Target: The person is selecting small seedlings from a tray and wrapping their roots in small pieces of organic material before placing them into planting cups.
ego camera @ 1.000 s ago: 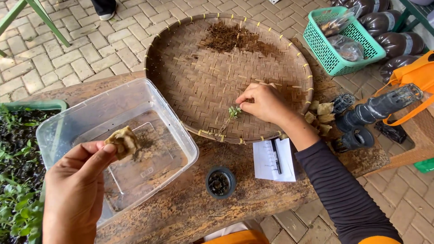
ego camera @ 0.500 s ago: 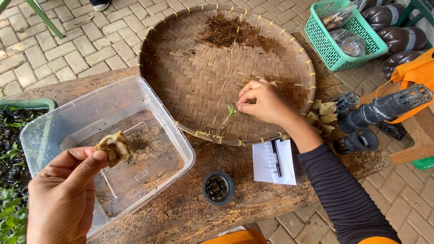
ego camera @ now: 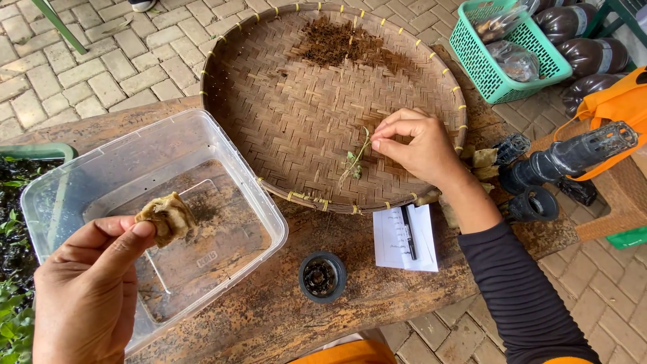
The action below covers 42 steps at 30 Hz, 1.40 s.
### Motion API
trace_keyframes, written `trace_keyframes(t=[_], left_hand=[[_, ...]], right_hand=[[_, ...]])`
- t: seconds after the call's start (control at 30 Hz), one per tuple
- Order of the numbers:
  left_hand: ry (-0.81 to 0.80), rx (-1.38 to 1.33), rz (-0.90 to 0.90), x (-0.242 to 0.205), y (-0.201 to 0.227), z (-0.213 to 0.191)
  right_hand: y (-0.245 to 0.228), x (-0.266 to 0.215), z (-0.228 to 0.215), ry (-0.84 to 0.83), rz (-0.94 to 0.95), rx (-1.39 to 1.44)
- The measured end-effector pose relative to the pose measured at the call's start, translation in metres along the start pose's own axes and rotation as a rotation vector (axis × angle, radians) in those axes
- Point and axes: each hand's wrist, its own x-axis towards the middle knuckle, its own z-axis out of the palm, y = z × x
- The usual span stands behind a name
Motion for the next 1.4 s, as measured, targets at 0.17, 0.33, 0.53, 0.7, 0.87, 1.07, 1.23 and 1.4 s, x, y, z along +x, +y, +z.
trace_keyframes(t=[0.17, 0.33, 0.53, 0.7, 0.87, 1.07, 1.23, 1.4], left_hand=[[-0.004, -0.024, -0.008, -0.002, 0.001, 0.001], [0.011, 0.010, -0.016, -0.002, 0.001, 0.002], [0.010, 0.019, -0.003, -0.002, 0.003, 0.004], [0.011, 0.038, 0.004, -0.002, 0.003, 0.003], [-0.023, 0.005, 0.020, 0.001, -0.006, -0.006], [-0.040, -0.024, 0.021, 0.001, -0.007, -0.007], [-0.035, -0.021, 0.034, -0.001, -0.004, -0.002], [-0.030, -0.013, 0.043, -0.004, 0.001, 0.005]], right_hand=[[-0.009, -0.005, -0.018, -0.036, -0.007, -0.036], [-0.012, -0.013, -0.027, -0.096, 0.060, -0.040], [-0.006, -0.017, -0.028, 0.001, 0.070, -0.400], [0.016, -0.027, -0.024, -0.138, 0.163, -0.681], [0.005, -0.023, -0.028, -0.049, 0.233, -0.787], [0.004, -0.022, -0.020, -0.251, 0.122, -0.590], [-0.013, -0.017, -0.018, -0.331, 0.044, -0.626], [-0.021, -0.017, -0.030, -0.296, -0.053, -0.809]])
